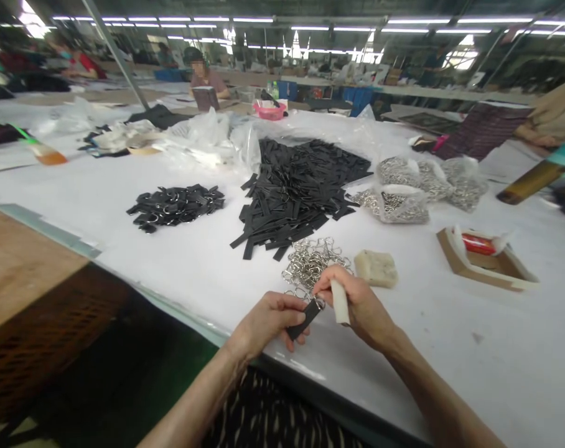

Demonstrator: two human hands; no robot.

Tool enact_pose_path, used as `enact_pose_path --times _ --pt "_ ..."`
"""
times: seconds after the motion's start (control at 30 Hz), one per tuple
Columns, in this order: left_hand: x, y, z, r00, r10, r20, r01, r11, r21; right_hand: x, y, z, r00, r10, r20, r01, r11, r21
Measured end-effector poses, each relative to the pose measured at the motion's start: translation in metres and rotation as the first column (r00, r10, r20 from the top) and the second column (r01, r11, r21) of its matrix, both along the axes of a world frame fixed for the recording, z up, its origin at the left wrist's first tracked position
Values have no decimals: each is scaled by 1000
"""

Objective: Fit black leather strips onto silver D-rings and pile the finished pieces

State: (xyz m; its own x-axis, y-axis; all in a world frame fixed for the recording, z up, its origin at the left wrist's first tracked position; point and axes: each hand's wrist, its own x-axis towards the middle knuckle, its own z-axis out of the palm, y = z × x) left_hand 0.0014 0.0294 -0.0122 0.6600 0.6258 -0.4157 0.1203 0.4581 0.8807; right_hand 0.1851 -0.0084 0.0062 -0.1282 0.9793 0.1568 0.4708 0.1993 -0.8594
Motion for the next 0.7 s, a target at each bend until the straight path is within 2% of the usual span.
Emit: enact_pose_path --times 0.2,0.37,0.53,0.63,0.7 --pt "0 9 10 992 -104 -77 109 992 62 0 -2 1 995 95 -28 -96 994 -48" --pt "5 6 9 996 -93 9 93 995 44 2 -1 2 996 79 -41 -81 994 -67" --pt "11 -5 1 982 95 162 -87 995 -53 4 1 3 996 -76 -54 79 996 38" --pt "12 -8 0 955 258 147 -236 960 -153 1 -2 2 987 -158 -19 159 974 159" --pt "11 -7 2 930 345 126 -314 925 -215 -2 -6 1 990 -140 18 132 965 226"
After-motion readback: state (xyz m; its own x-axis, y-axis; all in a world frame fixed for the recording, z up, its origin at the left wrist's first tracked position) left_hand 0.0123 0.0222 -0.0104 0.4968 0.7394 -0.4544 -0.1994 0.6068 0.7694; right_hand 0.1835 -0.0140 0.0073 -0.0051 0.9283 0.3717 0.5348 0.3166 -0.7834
